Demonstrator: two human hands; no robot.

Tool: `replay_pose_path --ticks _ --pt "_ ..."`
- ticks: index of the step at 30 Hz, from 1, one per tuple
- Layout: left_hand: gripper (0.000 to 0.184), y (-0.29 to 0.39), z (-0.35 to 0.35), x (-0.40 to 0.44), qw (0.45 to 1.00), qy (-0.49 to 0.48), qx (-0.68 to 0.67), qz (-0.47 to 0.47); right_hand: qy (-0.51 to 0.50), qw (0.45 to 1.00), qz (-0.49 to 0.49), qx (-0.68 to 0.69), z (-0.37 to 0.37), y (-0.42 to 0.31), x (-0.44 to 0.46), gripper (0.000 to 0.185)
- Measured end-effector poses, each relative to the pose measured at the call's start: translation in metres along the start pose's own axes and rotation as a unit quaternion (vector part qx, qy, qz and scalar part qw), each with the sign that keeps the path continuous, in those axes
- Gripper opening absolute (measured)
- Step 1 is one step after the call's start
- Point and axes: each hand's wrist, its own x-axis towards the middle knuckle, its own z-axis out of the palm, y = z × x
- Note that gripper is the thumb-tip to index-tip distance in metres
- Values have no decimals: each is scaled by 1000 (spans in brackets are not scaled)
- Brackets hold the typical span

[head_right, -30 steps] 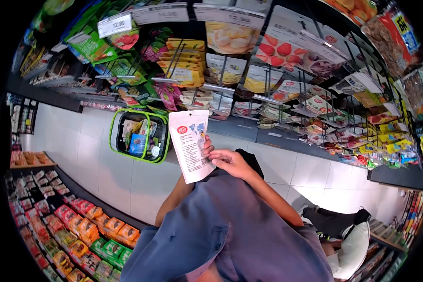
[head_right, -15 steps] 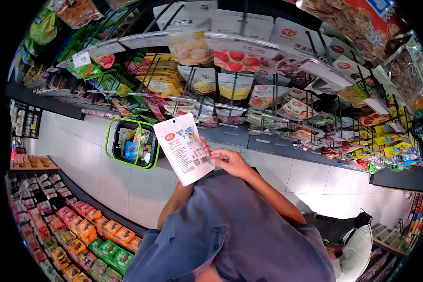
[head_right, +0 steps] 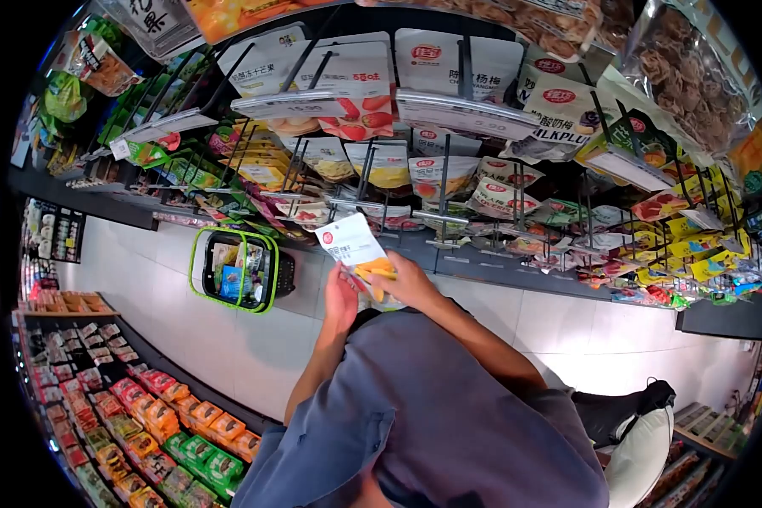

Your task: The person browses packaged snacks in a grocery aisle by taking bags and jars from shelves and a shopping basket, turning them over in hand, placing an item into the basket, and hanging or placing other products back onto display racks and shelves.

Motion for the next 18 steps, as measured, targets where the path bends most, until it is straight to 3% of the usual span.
replay_pose_path --ticks 6,10,13,18 --pt "21 7 26 1 998 -6 46 -39 53 998 39 -26 -20 51 0 35" --pt "25 6 57 15 976 -30 214 -9 78 990 48 107 -27 70 -8 33" --pt "27 2 72 30 953 -36 300 -36 110 985 58 122 -28 89 -8 34" --pt "44 -9 101 46 908 -51 411 -57 165 973 117 113 -37 90 -8 39"
